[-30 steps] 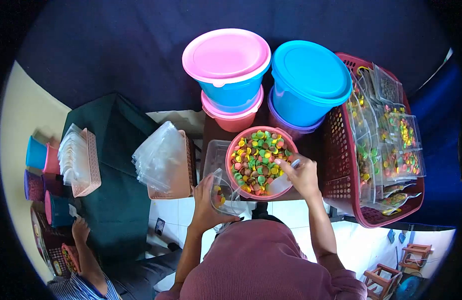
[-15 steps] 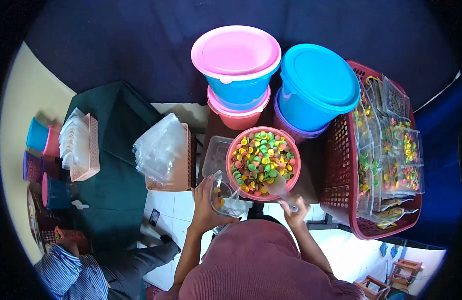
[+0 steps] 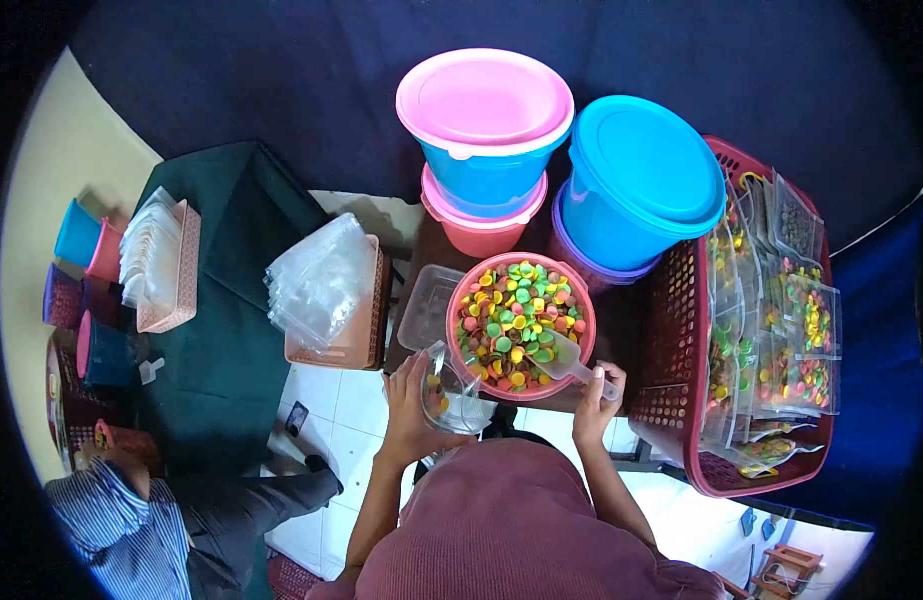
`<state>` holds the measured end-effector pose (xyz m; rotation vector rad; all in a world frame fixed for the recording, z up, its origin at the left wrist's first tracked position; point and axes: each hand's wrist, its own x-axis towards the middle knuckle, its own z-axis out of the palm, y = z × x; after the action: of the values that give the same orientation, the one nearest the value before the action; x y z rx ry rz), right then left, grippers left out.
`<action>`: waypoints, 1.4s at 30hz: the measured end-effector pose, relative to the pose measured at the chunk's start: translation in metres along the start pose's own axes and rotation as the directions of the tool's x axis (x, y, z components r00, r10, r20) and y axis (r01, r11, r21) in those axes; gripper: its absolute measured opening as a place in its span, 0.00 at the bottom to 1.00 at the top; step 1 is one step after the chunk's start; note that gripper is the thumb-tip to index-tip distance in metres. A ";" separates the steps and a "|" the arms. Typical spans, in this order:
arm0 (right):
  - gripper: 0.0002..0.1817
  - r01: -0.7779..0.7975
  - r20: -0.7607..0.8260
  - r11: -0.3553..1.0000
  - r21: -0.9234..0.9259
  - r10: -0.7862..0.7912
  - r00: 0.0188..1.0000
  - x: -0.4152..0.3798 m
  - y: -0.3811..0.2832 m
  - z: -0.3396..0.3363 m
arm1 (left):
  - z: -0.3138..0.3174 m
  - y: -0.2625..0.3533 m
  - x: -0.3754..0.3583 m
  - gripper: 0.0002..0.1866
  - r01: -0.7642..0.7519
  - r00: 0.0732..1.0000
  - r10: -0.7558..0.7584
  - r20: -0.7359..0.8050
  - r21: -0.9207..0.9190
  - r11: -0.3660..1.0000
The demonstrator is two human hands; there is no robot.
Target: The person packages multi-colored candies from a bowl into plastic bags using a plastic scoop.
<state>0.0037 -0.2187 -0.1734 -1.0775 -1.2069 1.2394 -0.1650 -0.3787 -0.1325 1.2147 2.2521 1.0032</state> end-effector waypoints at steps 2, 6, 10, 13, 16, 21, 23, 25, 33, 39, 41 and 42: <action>0.07 -0.023 0.008 0.999 0.023 0.022 1.000 -0.001 0.001 -0.001 | 0.001 -0.002 0.000 0.66 -0.015 1.000 0.015 -0.006 0.002 1.000; 0.08 -0.015 0.076 0.999 0.030 0.013 0.997 -0.002 0.025 -0.011 | 0.001 -0.001 0.002 0.67 0.010 1.000 -0.010 0.013 0.002 1.000; 0.09 -0.137 0.020 0.988 0.076 0.136 0.991 -0.002 0.026 -0.011 | 0.001 -0.002 0.005 0.67 0.001 1.000 -0.001 0.030 0.003 1.000; 0.10 -0.179 -0.024 0.976 0.123 0.183 0.983 0.001 0.026 -0.007 | 0.000 -0.002 0.008 0.66 -0.024 0.999 0.024 0.036 -0.002 1.000; 0.11 -0.223 0.021 0.963 0.154 0.223 0.975 0.002 0.031 -0.007 | -0.001 -0.006 0.010 0.66 -0.067 0.997 0.067 0.032 0.001 0.998; 0.12 -0.337 0.067 0.858 0.388 0.339 0.939 0.007 0.031 -0.005 | -0.007 -0.006 0.016 0.65 -0.097 0.994 0.096 0.053 0.019 0.995; 0.14 -0.364 0.063 0.820 0.441 0.376 0.924 0.008 0.023 -0.001 | -0.008 -0.006 0.017 0.65 -0.119 0.991 0.119 0.062 0.009 0.993; 0.15 -0.369 0.075 0.815 0.447 0.378 0.923 0.013 0.030 -0.006 | -0.010 -0.004 0.020 0.64 -0.120 0.990 0.117 0.081 0.022 0.993; 0.18 -0.298 0.000 0.896 0.328 0.316 0.949 0.030 -0.022 0.006 | -0.016 -0.004 0.024 0.64 -0.137 0.984 0.127 0.129 0.073 0.988; 0.12 -0.116 0.298 0.992 0.040 0.099 0.949 0.013 -0.067 0.031 | -0.012 0.006 0.027 0.64 -0.132 0.982 0.120 0.147 0.071 0.989; 0.03 0.231 0.501 0.973 -0.005 -0.198 0.843 0.005 -0.067 0.038 | -0.008 0.008 0.026 0.63 -0.151 0.981 0.138 0.134 0.094 0.984; 0.04 0.503 0.618 0.863 -0.048 -0.370 0.694 0.006 -0.068 0.040 | -0.006 0.008 0.025 0.63 -0.149 0.982 0.136 0.131 0.093 0.984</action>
<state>-0.0301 -0.2183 -0.1016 -0.4736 -1.9912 1.0981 -0.1782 -0.3578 -0.1224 1.4590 2.1683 0.8453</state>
